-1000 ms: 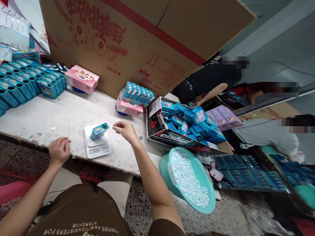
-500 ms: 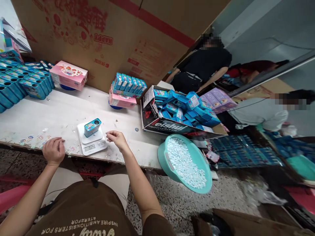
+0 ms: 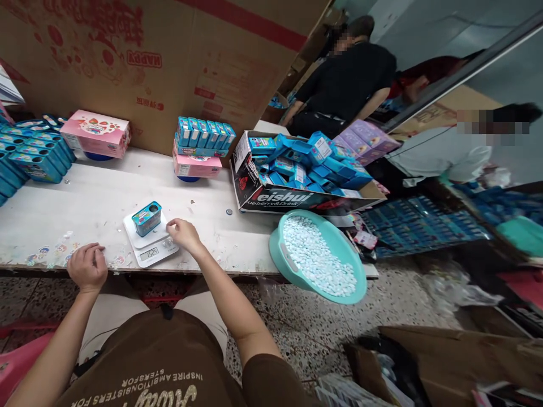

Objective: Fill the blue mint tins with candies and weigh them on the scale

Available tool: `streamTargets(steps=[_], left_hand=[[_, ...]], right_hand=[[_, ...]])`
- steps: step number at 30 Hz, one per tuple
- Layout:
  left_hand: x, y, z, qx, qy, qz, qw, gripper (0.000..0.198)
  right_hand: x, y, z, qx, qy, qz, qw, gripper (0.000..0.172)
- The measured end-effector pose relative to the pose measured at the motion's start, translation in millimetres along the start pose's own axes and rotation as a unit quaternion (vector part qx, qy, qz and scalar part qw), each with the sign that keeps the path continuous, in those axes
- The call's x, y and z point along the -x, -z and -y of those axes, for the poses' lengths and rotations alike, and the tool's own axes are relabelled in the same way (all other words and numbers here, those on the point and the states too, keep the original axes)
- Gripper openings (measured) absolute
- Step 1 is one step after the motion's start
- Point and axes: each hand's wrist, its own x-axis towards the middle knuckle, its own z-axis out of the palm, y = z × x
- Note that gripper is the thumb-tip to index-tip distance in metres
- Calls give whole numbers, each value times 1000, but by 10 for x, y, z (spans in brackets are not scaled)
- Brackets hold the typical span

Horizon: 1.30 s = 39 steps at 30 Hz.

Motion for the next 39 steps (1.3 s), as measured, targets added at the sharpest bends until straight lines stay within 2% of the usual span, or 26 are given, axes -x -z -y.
streamTargets(steps=[4, 10, 14, 29, 34, 39], left_hand=[[-7, -1, 10, -2, -7, -4, 1000, 16], [-5, -6, 15, 6, -4, -5, 1000, 18], [-7, 4, 4, 4, -10, -7, 1000, 17], [20, 5, 11, 18, -6, -1, 1000, 15], [19, -10, 17, 3, -12, -12, 1000, 15], [26, -12, 13, -11, -12, -15, 1000, 14]], right_hand=[[-33, -65, 150, 105, 23, 6, 994, 25], [-65, -183, 251, 166, 33, 9, 986, 25], [-78, -250, 239, 168, 28, -4, 985, 22], [-85, -306, 205, 203, 40, -17, 978, 30], [-85, -322, 203, 207, 30, -18, 978, 25], [-29, -209, 154, 137, 18, -69, 988, 19]])
